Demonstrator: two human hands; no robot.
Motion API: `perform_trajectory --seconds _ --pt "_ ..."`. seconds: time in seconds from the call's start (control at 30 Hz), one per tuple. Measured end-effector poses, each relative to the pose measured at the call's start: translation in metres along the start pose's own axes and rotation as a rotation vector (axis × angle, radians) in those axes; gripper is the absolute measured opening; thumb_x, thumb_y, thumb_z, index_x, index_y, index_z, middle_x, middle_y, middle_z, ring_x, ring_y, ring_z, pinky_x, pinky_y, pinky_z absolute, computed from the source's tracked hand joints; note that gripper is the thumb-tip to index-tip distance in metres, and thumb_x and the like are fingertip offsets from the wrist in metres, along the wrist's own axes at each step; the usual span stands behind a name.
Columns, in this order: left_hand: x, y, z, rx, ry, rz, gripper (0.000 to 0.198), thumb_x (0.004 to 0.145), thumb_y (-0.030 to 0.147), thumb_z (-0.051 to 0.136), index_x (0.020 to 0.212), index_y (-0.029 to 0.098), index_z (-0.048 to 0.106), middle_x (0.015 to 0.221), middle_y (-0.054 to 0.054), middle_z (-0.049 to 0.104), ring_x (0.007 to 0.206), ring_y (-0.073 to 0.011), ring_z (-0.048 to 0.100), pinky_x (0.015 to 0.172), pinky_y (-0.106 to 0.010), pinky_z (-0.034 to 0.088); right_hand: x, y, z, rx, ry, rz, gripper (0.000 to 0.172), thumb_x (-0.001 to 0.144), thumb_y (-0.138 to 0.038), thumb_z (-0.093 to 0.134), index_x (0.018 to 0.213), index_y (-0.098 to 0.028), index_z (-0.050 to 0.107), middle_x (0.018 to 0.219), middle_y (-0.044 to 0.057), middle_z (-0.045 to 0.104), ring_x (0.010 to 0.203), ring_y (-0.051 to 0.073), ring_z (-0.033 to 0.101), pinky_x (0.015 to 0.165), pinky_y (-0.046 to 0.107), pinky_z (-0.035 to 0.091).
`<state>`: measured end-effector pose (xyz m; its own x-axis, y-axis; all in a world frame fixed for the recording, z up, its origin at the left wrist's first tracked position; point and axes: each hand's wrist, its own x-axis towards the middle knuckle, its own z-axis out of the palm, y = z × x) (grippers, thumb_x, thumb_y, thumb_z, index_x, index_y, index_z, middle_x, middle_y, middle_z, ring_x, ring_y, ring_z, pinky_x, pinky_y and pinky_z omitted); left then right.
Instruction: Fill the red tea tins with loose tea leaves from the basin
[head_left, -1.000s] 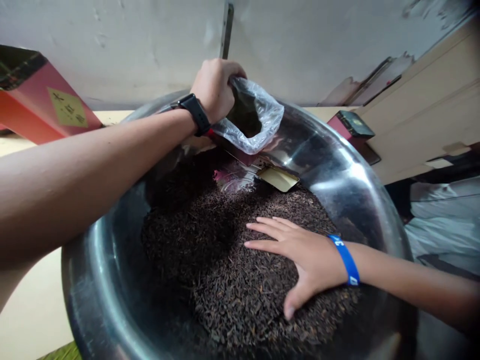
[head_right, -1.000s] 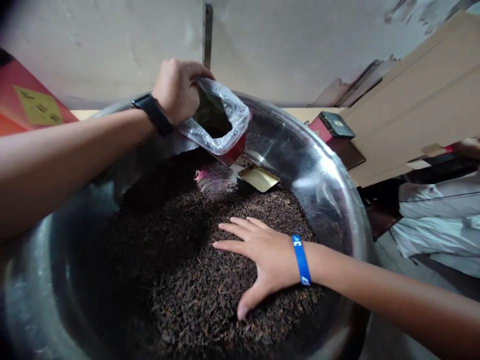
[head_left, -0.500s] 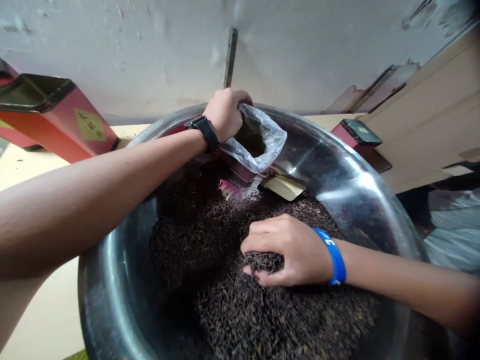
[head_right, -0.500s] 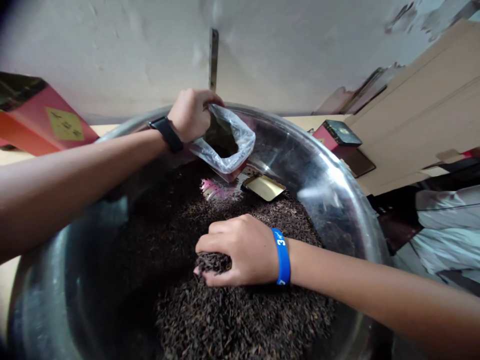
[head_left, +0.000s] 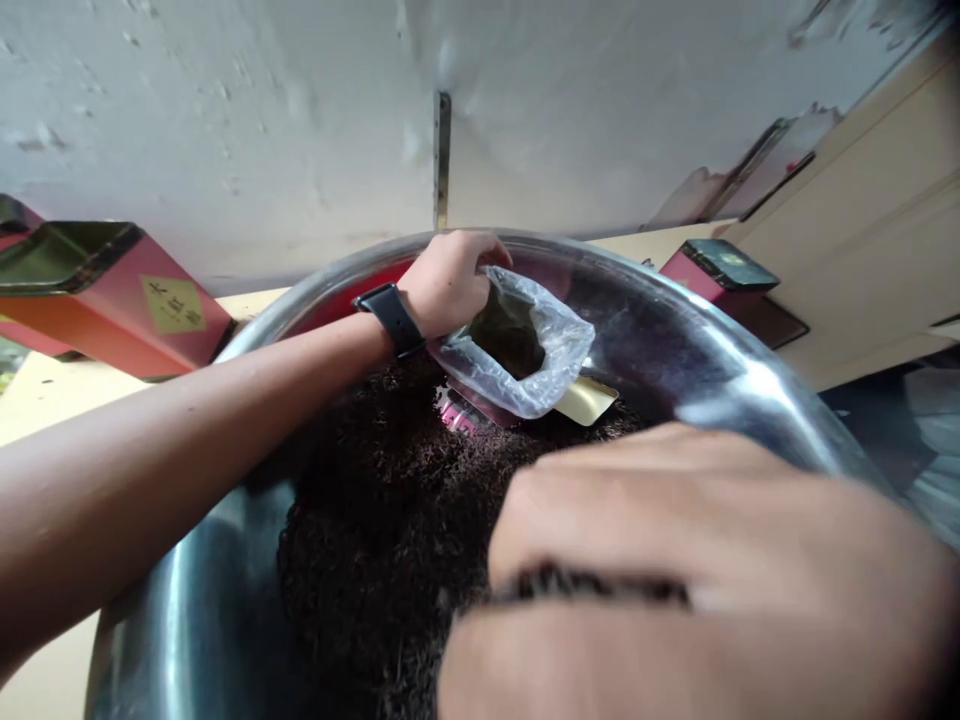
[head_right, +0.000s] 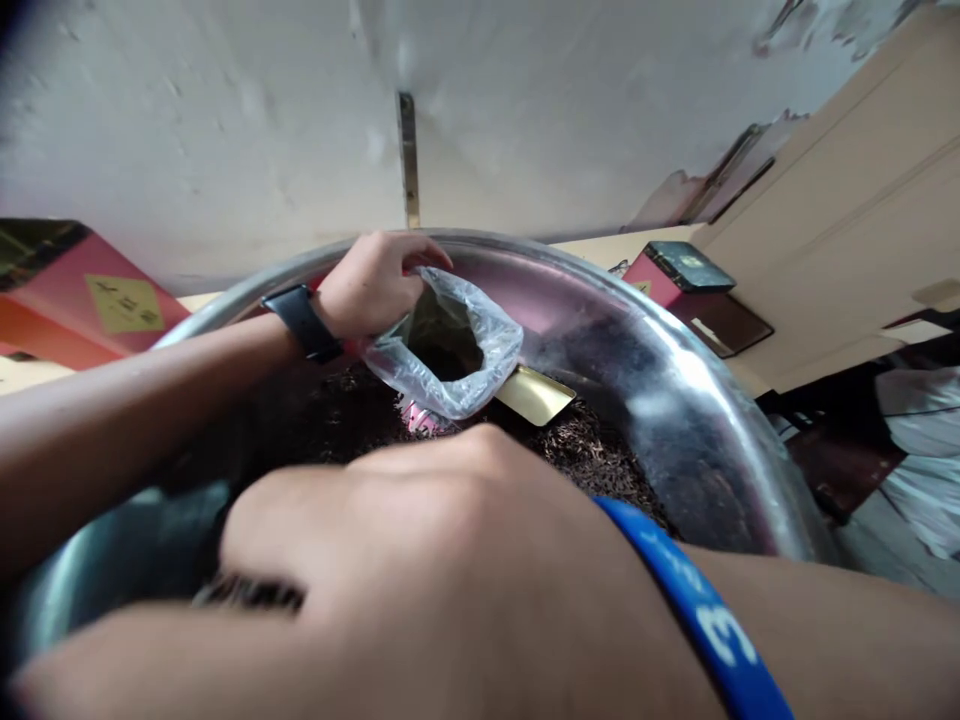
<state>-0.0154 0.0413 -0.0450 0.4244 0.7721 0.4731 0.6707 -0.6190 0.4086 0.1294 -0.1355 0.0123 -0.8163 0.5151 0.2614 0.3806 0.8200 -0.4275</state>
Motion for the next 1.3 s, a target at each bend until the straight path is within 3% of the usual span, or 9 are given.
perform_trajectory --seconds 0.17,0.3,0.43,0.53,0.6,0.73,0.83,1.0,1.3 --pt "-0.002 0.009 -0.004 -0.029 -0.067 0.058 0.034 0.07 0.01 0.044 0.094 0.022 0.066 0.09 0.0 0.067 0.084 -0.0164 0.058 0.076 -0.025 0.044 0.019 0.055 -0.007 -0.259 0.224 0.082 0.02 0.082 -0.035 0.054 0.091 -0.019 0.062 0.084 0.0 0.062 0.079 0.012 0.055 0.074 0.025 0.046" --pt "-0.001 0.005 0.001 -0.033 -0.086 0.08 0.032 0.07 0.012 0.044 0.091 0.021 0.067 0.088 -0.001 0.068 0.082 -0.0155 0.059 0.075 -0.024 0.044 0.022 0.105 0.007 -0.37 0.148 0.197 0.026 0.081 -0.032 0.054 0.101 -0.016 0.061 0.099 0.006 0.06 0.091 0.018 0.055 0.082 0.034 0.044" --pt "0.001 -0.001 0.005 -0.001 -0.082 0.053 0.033 0.071 0.013 0.043 0.091 0.022 0.067 0.089 -0.001 0.068 0.085 -0.0145 0.059 0.076 -0.023 0.044 0.018 0.11 0.011 -0.391 0.287 0.135 0.021 0.084 -0.023 0.049 0.1 -0.016 0.061 0.104 0.007 0.059 0.098 0.018 0.053 0.087 0.035 0.041" --pt "0.003 -0.01 0.007 0.027 -0.056 0.027 0.035 0.071 0.012 0.041 0.091 0.023 0.067 0.088 -0.001 0.068 0.083 -0.0153 0.058 0.074 -0.024 0.044 0.017 0.095 0.01 -0.329 0.355 0.073 0.02 0.087 -0.021 0.043 0.091 -0.014 0.061 0.088 0.006 0.061 0.085 0.015 0.054 0.08 0.032 0.043" --pt "0.004 -0.018 0.007 0.04 -0.041 0.013 0.036 0.071 0.011 0.04 0.091 0.022 0.067 0.085 -0.002 0.067 0.08 -0.0158 0.059 0.072 -0.026 0.045 0.016 0.088 0.016 -0.245 0.228 0.021 0.023 0.088 -0.023 0.041 0.091 -0.014 0.061 0.082 0.005 0.06 0.078 0.013 0.054 0.076 0.029 0.044" --pt "0.008 -0.03 0.007 0.073 -0.06 -0.063 0.035 0.069 0.011 0.041 0.091 0.02 0.067 0.085 -0.004 0.067 0.08 -0.0164 0.059 0.076 -0.028 0.044 0.007 0.097 0.05 -0.151 -0.342 0.011 0.031 0.088 -0.036 0.042 0.103 -0.016 0.061 0.095 0.008 0.061 0.089 0.018 0.056 0.08 0.032 0.044" --pt "0.01 -0.033 0.005 0.089 -0.099 -0.114 0.035 0.068 0.011 0.043 0.092 0.02 0.067 0.086 -0.004 0.067 0.083 -0.0168 0.058 0.078 -0.028 0.044 -0.006 0.112 0.081 -0.159 -0.581 0.152 0.069 0.074 -0.064 0.048 0.121 -0.013 0.053 0.116 0.017 0.053 0.105 0.029 0.05 0.084 0.04 0.043" --pt "0.01 -0.031 0.0 0.091 -0.147 -0.115 0.036 0.067 0.013 0.045 0.094 0.02 0.067 0.086 -0.004 0.067 0.085 -0.017 0.058 0.078 -0.029 0.044 -0.013 0.109 0.097 -0.084 -0.739 0.213 0.101 0.054 -0.08 0.05 0.129 -0.013 0.044 0.125 0.022 0.045 0.109 0.038 0.047 0.082 0.049 0.042" --pt "0.012 -0.034 -0.002 0.139 -0.208 -0.016 0.037 0.07 0.017 0.043 0.098 0.018 0.066 0.091 -0.005 0.066 0.086 -0.0186 0.058 0.077 -0.029 0.044 0.002 0.081 0.075 -0.047 -0.932 0.067 0.068 0.062 -0.066 0.057 0.108 -0.016 0.06 0.096 0.013 0.06 0.086 0.027 0.057 0.072 0.035 0.043"
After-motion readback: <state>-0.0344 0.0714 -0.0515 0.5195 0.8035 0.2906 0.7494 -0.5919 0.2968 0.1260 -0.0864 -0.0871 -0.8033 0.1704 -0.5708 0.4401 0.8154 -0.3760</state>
